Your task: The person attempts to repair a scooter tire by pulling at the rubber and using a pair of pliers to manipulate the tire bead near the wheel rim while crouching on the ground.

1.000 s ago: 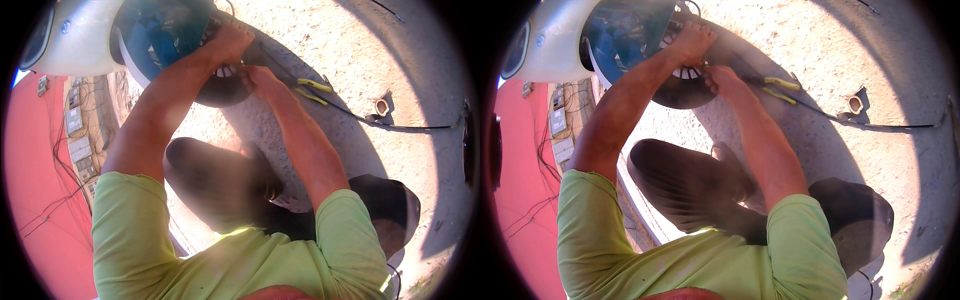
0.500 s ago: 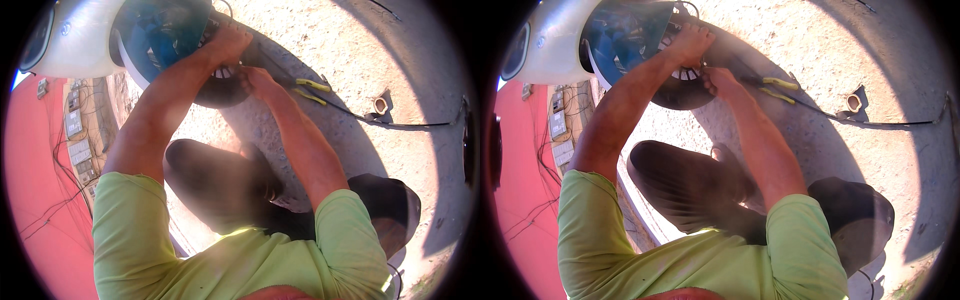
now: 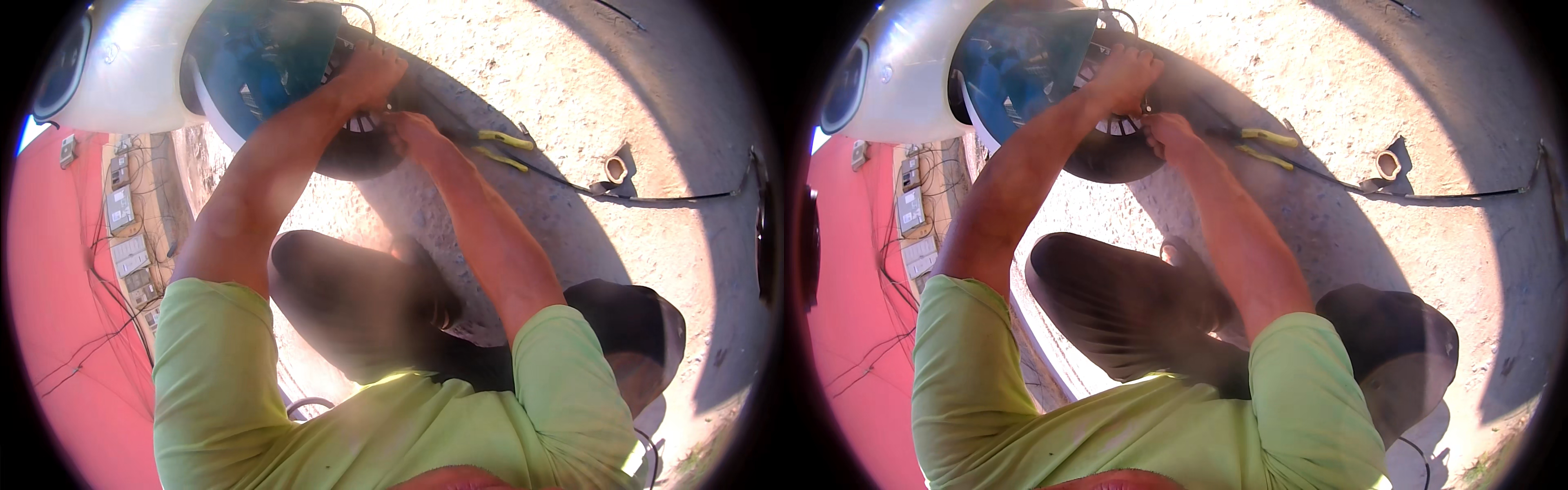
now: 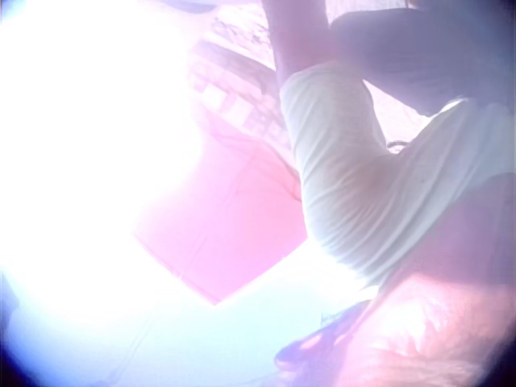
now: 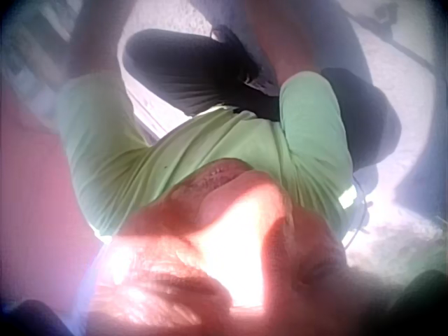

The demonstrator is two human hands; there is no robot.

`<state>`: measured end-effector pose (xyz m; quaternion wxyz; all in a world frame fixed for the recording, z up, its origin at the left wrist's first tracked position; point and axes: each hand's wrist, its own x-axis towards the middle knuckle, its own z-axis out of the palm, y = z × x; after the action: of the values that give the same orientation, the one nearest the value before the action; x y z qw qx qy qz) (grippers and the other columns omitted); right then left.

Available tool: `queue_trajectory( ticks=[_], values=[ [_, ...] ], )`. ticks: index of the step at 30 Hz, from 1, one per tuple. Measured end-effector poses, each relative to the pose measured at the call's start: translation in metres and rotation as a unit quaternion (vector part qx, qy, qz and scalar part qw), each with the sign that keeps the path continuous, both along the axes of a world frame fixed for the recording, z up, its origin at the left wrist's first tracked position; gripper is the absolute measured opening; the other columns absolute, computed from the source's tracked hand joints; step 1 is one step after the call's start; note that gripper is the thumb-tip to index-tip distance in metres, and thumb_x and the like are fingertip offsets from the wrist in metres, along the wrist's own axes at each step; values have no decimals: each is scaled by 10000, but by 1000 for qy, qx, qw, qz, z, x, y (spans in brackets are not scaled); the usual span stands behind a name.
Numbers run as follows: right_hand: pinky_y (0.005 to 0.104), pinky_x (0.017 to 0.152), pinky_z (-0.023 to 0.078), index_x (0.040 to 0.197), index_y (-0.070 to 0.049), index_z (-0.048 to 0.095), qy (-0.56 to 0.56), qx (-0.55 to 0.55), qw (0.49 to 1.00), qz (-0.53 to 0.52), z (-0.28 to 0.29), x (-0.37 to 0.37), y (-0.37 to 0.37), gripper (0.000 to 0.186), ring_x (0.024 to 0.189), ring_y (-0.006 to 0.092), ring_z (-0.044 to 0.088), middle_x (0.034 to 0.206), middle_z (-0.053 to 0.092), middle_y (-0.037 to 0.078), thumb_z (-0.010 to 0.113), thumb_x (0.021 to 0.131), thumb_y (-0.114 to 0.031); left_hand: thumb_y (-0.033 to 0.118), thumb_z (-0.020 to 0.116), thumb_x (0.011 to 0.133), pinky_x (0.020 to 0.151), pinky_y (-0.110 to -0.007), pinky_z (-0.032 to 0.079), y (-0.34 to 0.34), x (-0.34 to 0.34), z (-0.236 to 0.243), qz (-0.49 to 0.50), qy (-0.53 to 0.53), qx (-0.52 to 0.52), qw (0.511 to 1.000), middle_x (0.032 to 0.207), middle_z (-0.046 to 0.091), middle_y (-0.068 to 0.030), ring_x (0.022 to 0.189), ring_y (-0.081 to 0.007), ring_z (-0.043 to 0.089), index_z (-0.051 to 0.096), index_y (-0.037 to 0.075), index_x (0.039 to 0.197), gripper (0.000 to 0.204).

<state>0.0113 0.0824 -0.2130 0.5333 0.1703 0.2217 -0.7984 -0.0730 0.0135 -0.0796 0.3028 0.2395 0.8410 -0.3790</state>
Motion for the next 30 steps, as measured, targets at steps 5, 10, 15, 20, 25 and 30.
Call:
queue_trajectory(
  ticks=[5,10,15,20,25,30],
  values=[
    [279,425,332,828,-113,608,-23,4,1000,-6,3,2,-3,154,549,125,526,691,554,-8,656,963,-170,453,951,562,952,-444,446,-1,2,7,14,-6,21,1000,1188,642,-108,1126,-295,618,591,77,1238,853],
    [241,532,449,872,-87,677,30,28,999,28,-7,6,1,129,616,98,558,759,614,-21,659,976,-160,416,949,563,965,-443,452,-4,1,5,-12,-18,9,1000,1197,641,-113,1134,-306,611,608,68,1211,811],
    [257,522,457,914,-75,700,23,92,995,22,-7,9,28,111,636,108,586,787,647,5,643,973,-150,413,921,608,986,-443,448,5,-1,2,-15,-47,4,999,1211,634,-126,1185,-310,587,634,89,1206,738],
    [266,536,491,987,-96,702,45,138,989,22,15,1,51,105,664,120,615,776,640,21,679,955,-193,367,851,704,932,-451,487,23,17,0,123,40,338,932,1191,665,-145,1128,-327,628,675,77,1173,579],
    [281,544,446,1025,-114,662,-24,172,985,-1,41,-14,34,175,662,129,575,850,626,30,705,955,-269,353,764,805,1003,-465,488,100,95,87,169,-48,528,831,1208,666,-144,1166,-342,631,664,94,1227,505],
    [249,548,433,1080,-114,645,-21,13,988,-150,75,-24,69,146,645,119,523,803,560,-20,637,1001,-237,341,812,716,965,-493,468,120,117,73,72,-169,689,701,1079,656,-170,1082,-364,620,656,39,1107,518]
  ],
)
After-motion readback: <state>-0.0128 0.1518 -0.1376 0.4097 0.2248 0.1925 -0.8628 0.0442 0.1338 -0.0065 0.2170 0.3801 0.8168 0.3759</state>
